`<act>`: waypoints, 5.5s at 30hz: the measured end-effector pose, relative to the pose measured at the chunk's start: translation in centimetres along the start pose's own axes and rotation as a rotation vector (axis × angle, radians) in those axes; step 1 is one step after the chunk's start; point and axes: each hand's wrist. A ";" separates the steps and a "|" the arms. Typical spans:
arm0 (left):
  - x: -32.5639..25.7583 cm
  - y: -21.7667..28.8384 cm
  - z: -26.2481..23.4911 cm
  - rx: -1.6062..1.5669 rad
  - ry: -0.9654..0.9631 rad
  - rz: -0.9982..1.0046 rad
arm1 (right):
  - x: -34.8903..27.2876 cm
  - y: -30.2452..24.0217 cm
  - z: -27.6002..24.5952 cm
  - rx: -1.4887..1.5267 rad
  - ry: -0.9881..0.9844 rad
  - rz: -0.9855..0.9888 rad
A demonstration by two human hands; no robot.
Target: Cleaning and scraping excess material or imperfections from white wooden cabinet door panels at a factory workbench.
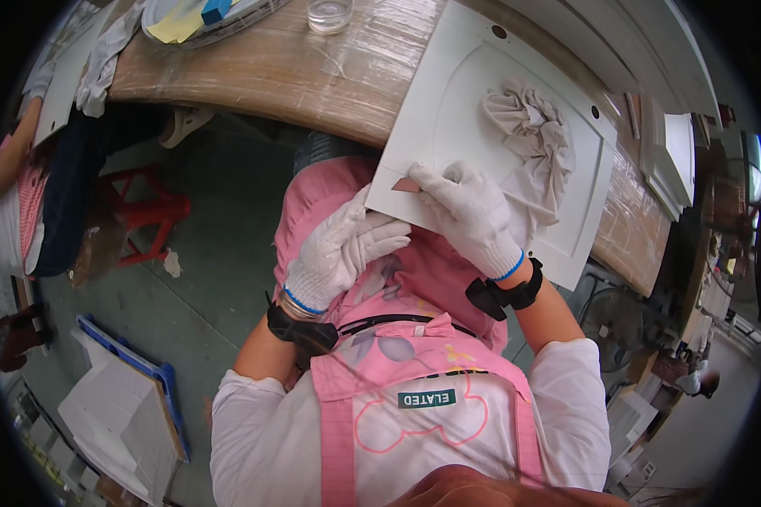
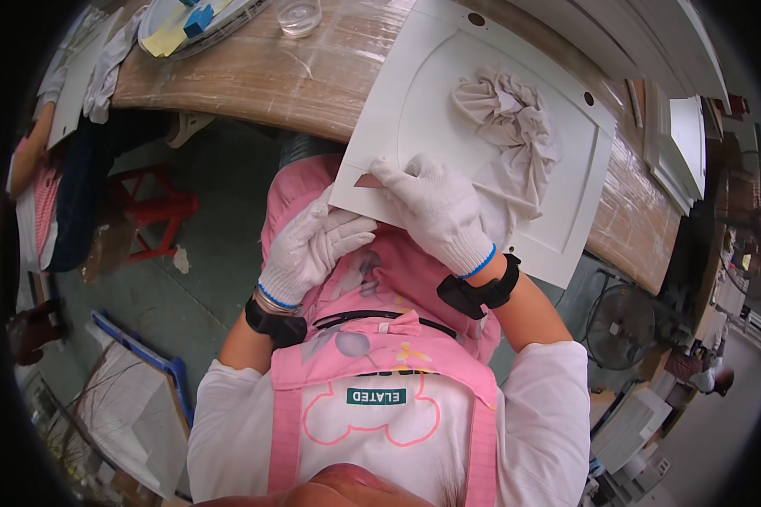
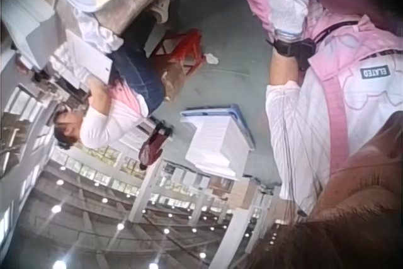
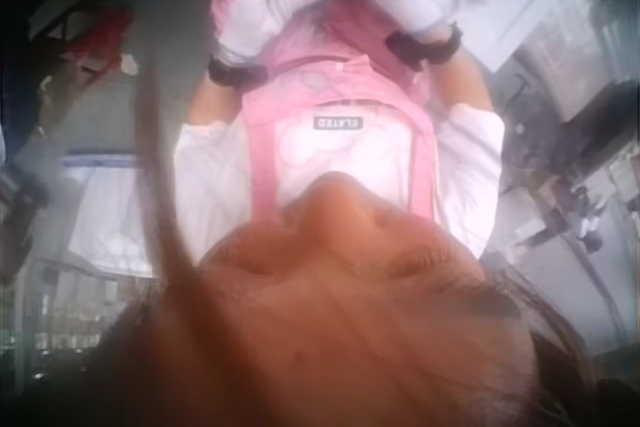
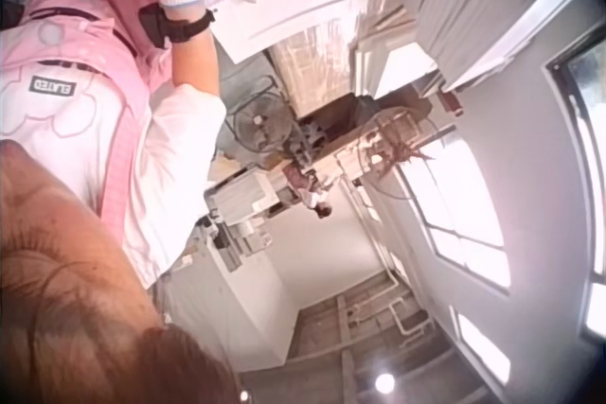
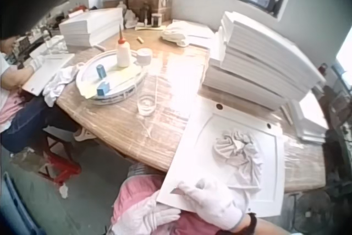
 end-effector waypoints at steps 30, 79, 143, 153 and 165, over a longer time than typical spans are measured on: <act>4.6 1.1 3.9 1.916 0.321 0.277 | -2.1 -0.4 -1.5 0.413 0.215 0.069; 5.9 -1.3 4.9 1.353 0.386 -0.096 | -21.8 4.9 2.3 -0.109 0.453 0.667; 5.6 -1.5 5.9 1.302 0.381 -0.092 | -19.7 3.8 0.8 -0.044 0.272 0.562; 5.5 -1.4 5.3 1.345 0.385 -0.102 | -20.0 5.5 1.2 -0.188 0.298 0.736; 5.6 -1.1 4.6 1.294 0.387 -0.090 | -19.6 5.2 1.0 -0.135 0.351 0.713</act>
Point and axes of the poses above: each hand's wrist, its own x-axis towards the middle knuckle, its own z-axis out of the palm, y = z × x, and after that the axes turned 11 degrees about -y, right-handed
